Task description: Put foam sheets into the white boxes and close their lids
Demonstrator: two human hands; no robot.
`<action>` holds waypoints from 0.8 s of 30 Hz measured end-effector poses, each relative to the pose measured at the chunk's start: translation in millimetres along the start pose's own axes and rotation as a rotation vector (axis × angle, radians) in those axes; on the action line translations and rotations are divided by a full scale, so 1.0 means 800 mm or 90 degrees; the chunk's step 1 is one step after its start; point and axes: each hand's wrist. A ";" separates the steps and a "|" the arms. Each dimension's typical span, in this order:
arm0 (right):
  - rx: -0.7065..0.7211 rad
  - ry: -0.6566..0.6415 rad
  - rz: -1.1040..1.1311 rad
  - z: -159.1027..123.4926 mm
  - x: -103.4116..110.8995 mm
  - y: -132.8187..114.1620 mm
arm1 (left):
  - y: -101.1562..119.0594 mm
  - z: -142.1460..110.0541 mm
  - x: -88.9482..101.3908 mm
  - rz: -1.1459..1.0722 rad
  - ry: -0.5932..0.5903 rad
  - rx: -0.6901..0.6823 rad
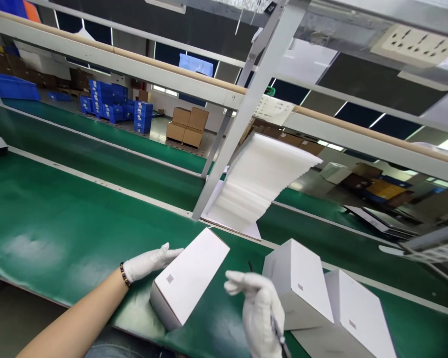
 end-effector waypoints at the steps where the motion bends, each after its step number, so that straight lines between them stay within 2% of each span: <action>1: -0.007 -0.008 -0.012 0.017 0.012 -0.002 | -0.005 -0.005 -0.001 -0.013 -0.022 -0.001; 3: -0.048 -0.050 -0.031 0.056 0.028 -0.003 | -0.011 -0.018 0.001 0.016 -0.035 -0.002; 5: -0.115 -0.110 -0.052 0.093 0.031 0.001 | -0.011 -0.030 0.005 0.068 -0.019 -0.007; 7: -0.186 -0.147 -0.060 0.123 0.021 0.008 | -0.007 -0.040 0.006 0.095 -0.019 -0.028; 10: -0.267 -0.162 -0.075 0.151 -0.003 0.022 | -0.002 -0.047 0.001 0.086 -0.049 -0.043; 14: -0.293 -0.157 -0.114 0.161 -0.021 0.037 | -0.008 -0.042 -0.008 -0.017 -0.096 -0.022; 20: -0.258 -0.169 -0.165 0.158 -0.022 0.044 | -0.021 -0.029 -0.011 -0.128 -0.119 -0.041; 24: -0.250 -0.182 -0.180 0.157 -0.021 0.049 | -0.019 -0.028 -0.013 -0.136 -0.123 -0.046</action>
Point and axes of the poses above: each hand's wrist, its own z-axis towards the middle knuckle, its own x-axis out of the back of the hand, y = z × x, and after that the axes turned 8 degrees about -y, right-handed
